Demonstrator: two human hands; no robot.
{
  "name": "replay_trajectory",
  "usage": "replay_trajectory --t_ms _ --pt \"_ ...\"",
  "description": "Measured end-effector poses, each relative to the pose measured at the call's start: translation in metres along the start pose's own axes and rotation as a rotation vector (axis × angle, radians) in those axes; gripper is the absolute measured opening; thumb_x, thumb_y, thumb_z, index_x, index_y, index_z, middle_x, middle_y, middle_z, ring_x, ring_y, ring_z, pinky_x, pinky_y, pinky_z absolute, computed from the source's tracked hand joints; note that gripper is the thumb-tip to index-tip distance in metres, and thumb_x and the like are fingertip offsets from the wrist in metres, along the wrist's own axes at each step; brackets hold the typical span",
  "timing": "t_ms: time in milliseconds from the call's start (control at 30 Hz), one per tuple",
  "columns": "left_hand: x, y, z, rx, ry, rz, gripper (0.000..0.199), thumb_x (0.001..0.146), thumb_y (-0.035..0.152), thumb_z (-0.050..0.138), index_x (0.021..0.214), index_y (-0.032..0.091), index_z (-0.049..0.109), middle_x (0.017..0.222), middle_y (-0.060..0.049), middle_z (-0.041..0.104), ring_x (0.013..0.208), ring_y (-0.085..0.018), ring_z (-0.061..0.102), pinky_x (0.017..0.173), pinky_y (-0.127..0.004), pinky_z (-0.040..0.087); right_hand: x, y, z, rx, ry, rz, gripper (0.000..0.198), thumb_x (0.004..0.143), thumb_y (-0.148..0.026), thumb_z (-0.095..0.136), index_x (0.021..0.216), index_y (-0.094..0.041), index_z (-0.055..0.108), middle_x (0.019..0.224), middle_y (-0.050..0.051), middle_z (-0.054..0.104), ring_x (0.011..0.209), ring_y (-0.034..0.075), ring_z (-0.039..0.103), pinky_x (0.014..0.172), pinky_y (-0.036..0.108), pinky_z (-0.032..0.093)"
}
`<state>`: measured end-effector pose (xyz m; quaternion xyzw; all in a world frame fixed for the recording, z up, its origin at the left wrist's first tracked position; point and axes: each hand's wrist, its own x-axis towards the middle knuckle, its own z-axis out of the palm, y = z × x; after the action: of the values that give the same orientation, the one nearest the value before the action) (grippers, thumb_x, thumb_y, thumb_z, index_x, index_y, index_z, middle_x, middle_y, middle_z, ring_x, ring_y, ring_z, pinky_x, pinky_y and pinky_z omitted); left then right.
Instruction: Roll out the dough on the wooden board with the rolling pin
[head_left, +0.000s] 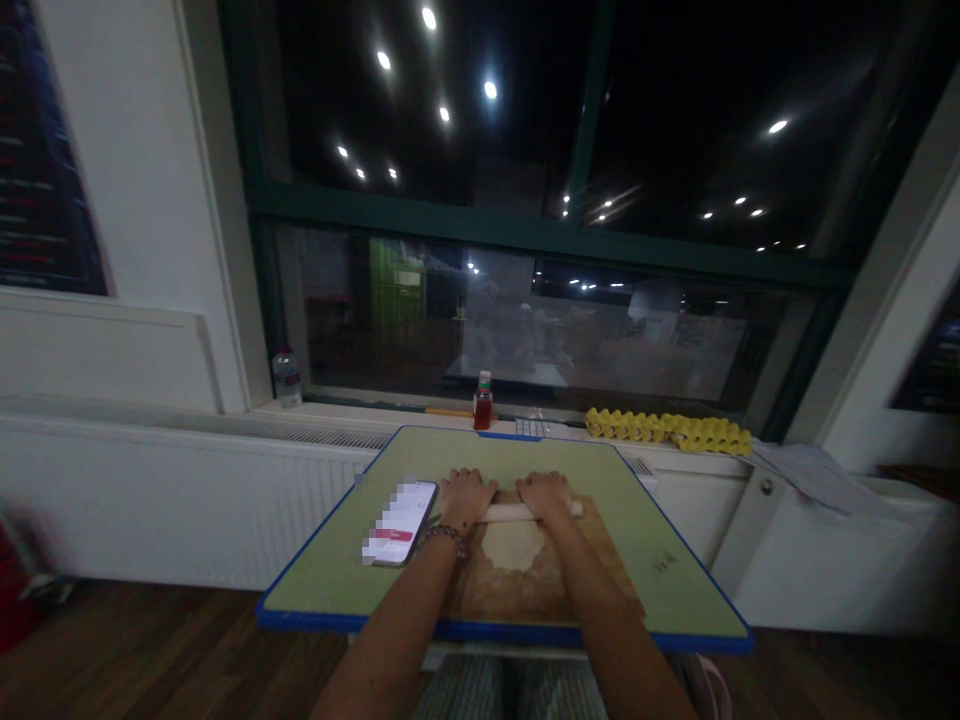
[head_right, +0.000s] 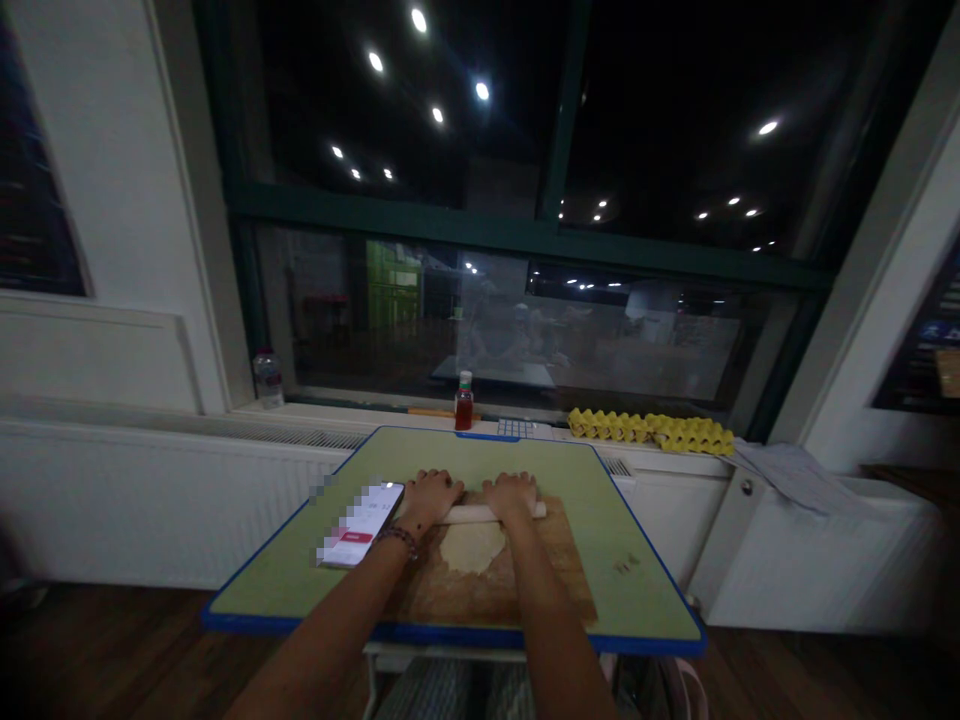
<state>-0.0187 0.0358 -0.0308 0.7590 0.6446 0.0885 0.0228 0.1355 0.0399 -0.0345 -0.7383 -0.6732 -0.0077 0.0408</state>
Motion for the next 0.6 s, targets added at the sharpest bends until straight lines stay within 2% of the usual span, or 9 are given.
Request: replay_trajectory --t_ms 133,433,600 --pt "-0.002 0.0007 -0.0003 -0.046 0.088 -0.035 0.049 0.091 0.042 0.032 0.107 0.012 0.067 0.118 -0.019 0.065 0.116 -0.032 0.052 0.093 -0.044 0.042 -0.0023 -0.0013 -0.0022 -0.001 0.004 -0.002 0.05 0.094 -0.044 0.034 0.114 -0.016 0.07 0.12 0.012 0.067 0.117 0.031 0.055 0.097 0.041 0.037" --pt "-0.0008 0.0024 -0.0023 0.009 0.044 -0.032 0.048 0.091 0.042 0.032 0.112 0.016 0.067 0.12 -0.017 0.064 0.117 -0.033 0.052 0.092 -0.046 0.043 -0.0013 -0.001 -0.002 -0.018 -0.01 -0.008 0.048 0.094 -0.042 0.034 0.114 -0.016 0.069 0.12 0.014 0.067 0.117 0.03 0.056 0.096 0.041 0.037" --pt "-0.0085 0.0034 -0.0082 -0.009 -0.002 0.038 0.037 0.091 0.037 0.039 0.109 0.023 0.068 0.122 -0.014 0.062 0.121 -0.034 0.048 0.094 -0.05 0.039 -0.0082 -0.002 -0.0062 -0.046 0.003 -0.05 0.045 0.096 -0.039 0.033 0.113 -0.019 0.07 0.12 0.014 0.067 0.117 0.03 0.056 0.094 0.042 0.037"
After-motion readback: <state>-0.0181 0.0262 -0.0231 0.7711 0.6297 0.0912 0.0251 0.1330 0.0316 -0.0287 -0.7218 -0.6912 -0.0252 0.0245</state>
